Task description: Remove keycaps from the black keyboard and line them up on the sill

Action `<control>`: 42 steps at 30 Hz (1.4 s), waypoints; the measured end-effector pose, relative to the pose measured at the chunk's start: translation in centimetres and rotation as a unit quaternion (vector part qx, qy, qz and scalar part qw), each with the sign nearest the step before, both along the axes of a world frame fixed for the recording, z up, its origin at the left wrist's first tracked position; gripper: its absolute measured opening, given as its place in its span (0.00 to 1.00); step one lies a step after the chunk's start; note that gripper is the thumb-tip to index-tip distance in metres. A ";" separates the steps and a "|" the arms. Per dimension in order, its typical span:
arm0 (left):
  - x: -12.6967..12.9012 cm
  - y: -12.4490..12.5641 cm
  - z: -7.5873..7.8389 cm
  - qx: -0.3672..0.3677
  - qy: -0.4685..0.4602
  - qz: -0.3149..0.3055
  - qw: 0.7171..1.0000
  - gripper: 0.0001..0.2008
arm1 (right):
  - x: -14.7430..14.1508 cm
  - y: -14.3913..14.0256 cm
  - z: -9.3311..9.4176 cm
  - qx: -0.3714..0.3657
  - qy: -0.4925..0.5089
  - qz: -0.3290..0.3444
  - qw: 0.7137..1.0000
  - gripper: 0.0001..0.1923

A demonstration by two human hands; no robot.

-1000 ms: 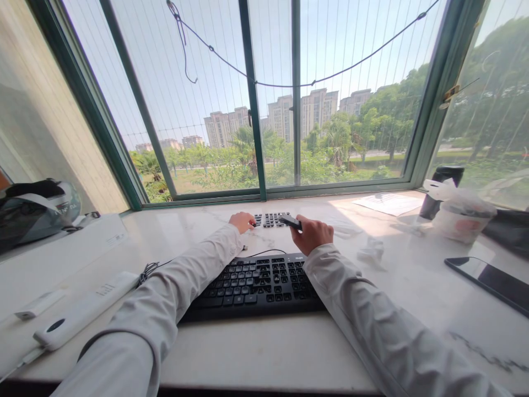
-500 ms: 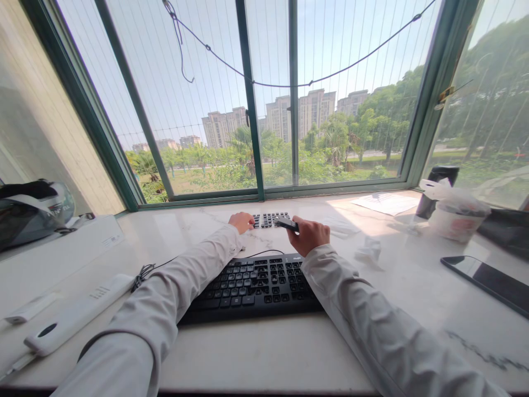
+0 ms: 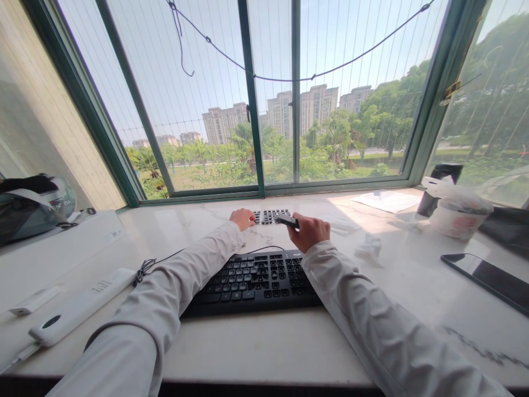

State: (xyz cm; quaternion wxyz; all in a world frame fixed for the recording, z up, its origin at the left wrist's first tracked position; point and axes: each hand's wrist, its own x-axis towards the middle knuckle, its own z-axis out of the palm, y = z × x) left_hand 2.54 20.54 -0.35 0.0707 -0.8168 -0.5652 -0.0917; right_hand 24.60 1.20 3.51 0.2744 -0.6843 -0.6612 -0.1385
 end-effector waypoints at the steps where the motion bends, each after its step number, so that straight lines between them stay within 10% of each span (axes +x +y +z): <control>1: 0.0 0.0 0.0 0.001 -0.001 -0.001 1.000 0.11 | 0.0 0.0 0.0 0.000 0.000 0.001 1.000 0.14; 19: -3.1 -9.0 4.6 0.049 -0.046 -0.043 0.997 0.10 | 0.2 0.6 -0.8 0.013 0.000 0.002 1.000 0.15; 26: -5.6 -13.8 3.8 0.031 -0.060 -0.078 0.995 0.14 | -0.5 0.2 -0.6 0.000 -0.002 0.001 1.000 0.14; 42: -1.5 -4.6 0.2 -0.005 0.120 -0.063 0.991 0.19 | -0.4 0.4 -1.0 -0.004 -0.025 -0.022 0.999 0.12</control>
